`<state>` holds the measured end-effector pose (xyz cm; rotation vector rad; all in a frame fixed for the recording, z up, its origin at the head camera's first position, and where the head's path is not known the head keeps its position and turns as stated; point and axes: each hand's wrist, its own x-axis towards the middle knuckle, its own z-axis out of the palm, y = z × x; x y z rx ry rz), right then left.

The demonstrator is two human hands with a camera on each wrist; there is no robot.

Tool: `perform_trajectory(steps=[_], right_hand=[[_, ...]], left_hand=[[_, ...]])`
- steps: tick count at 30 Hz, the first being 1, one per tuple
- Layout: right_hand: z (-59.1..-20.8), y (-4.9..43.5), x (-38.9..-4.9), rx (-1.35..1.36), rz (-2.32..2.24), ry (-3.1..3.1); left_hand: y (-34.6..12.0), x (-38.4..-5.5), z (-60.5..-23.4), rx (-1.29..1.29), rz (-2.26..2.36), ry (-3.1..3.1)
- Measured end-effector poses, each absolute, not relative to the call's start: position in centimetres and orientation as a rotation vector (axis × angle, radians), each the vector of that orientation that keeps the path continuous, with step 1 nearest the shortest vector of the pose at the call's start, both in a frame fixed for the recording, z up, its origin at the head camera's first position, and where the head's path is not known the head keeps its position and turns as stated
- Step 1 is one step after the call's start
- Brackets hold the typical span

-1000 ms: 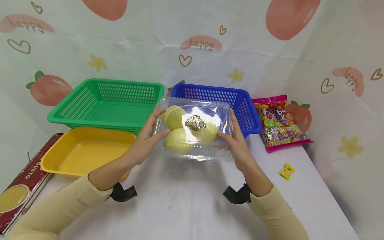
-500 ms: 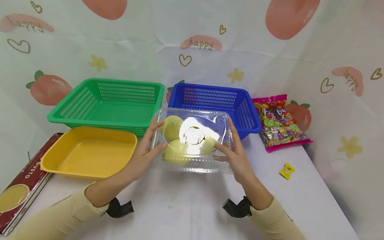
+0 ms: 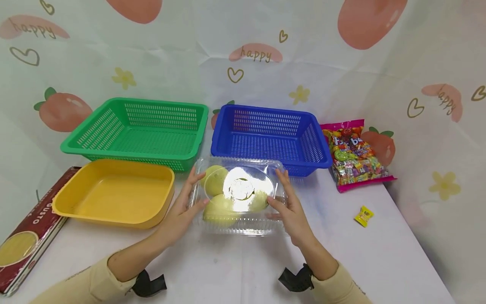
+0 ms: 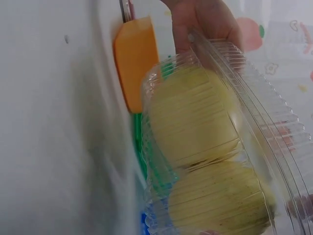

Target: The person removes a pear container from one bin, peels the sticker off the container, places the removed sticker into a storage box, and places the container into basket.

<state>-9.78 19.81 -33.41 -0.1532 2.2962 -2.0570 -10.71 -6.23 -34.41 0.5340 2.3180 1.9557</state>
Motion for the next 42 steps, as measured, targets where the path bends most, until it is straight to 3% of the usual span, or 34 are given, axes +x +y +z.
perform_trajectory(steps=[19, 42], right_hand=[[-37.0, 18.7, -9.2, -0.101, -2.027, 2.263], [-38.0, 18.8, -9.8, -0.096, -2.026, 2.261]], left_hand=[[-7.1, -9.8, -38.1, 0.413, 1.921, 2.397], [-7.0, -10.6, -39.1, 0.424, 1.99, 2.335]])
